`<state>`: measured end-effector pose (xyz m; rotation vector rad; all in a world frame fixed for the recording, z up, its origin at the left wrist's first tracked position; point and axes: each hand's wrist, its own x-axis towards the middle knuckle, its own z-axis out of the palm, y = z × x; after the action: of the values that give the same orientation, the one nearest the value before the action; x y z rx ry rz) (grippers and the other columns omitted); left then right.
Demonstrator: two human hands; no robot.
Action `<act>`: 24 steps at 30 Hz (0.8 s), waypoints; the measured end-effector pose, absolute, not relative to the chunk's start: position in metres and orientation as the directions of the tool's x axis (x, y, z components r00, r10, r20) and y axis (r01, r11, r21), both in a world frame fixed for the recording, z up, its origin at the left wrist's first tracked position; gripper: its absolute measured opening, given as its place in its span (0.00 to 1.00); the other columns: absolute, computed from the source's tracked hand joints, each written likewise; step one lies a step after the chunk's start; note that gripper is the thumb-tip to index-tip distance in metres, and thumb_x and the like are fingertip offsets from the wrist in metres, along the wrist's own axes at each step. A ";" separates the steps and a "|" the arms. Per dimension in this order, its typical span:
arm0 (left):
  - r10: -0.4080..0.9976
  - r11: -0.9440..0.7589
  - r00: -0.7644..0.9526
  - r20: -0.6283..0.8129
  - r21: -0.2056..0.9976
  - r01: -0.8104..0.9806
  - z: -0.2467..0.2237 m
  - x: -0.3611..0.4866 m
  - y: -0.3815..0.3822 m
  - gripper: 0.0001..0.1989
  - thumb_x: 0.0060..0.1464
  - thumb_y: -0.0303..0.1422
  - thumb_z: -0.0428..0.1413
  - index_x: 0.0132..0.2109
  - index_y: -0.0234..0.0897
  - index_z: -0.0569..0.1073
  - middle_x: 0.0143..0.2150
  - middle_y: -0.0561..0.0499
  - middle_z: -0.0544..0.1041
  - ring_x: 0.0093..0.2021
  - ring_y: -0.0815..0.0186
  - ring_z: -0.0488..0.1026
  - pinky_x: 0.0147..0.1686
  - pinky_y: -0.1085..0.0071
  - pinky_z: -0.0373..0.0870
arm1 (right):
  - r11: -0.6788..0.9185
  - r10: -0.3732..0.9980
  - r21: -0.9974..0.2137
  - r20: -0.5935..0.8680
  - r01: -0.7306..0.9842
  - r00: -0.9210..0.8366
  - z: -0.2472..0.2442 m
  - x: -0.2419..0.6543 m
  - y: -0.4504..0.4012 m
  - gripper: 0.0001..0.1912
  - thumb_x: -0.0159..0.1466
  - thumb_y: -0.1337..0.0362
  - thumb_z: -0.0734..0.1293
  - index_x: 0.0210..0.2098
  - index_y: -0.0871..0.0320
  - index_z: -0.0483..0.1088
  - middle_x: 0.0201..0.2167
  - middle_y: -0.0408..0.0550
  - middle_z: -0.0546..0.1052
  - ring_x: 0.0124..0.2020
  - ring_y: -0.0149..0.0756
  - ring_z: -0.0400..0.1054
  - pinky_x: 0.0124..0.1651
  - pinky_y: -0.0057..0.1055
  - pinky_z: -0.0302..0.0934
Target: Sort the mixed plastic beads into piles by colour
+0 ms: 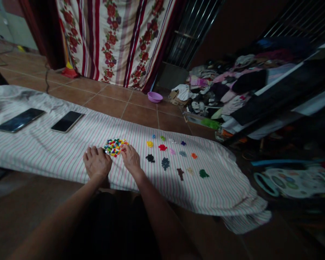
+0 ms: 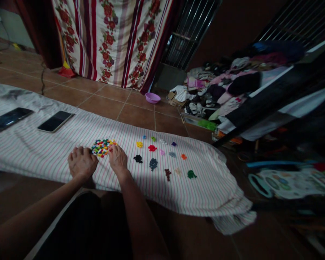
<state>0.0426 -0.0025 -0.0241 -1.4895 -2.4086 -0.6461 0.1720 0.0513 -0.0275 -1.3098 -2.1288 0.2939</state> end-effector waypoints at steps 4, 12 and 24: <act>0.790 0.381 -0.445 0.421 0.232 0.895 -0.025 0.042 -0.003 0.17 0.54 0.34 0.42 0.42 0.31 0.71 0.51 0.36 0.71 0.58 0.49 0.61 0.56 0.53 0.55 | 0.489 0.858 -0.523 0.432 0.698 -0.277 -0.031 0.173 0.051 0.05 0.66 0.63 0.59 0.38 0.55 0.65 0.37 0.46 0.73 0.39 0.34 0.68 0.45 0.30 0.62; 0.792 0.397 -0.436 0.428 0.182 0.900 -0.024 0.042 -0.002 0.16 0.54 0.34 0.43 0.42 0.32 0.71 0.49 0.38 0.71 0.57 0.50 0.62 0.55 0.54 0.56 | 0.407 0.892 -0.640 0.433 0.652 -0.131 -0.036 0.176 0.055 0.08 0.63 0.66 0.58 0.41 0.56 0.65 0.38 0.46 0.74 0.38 0.33 0.70 0.43 0.29 0.63; 0.794 0.384 -0.447 0.413 0.230 0.894 -0.024 0.043 -0.002 0.17 0.54 0.36 0.42 0.44 0.34 0.71 0.51 0.38 0.71 0.58 0.50 0.61 0.55 0.52 0.56 | 0.376 0.887 -0.700 0.462 0.607 -0.017 -0.014 0.212 0.071 0.12 0.61 0.68 0.57 0.38 0.56 0.72 0.36 0.48 0.74 0.35 0.32 0.68 0.39 0.27 0.64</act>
<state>0.0428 -0.0020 -0.0235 -1.4991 -2.4089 -0.6229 0.2116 0.0712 -0.0136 -1.3257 -1.7200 0.3824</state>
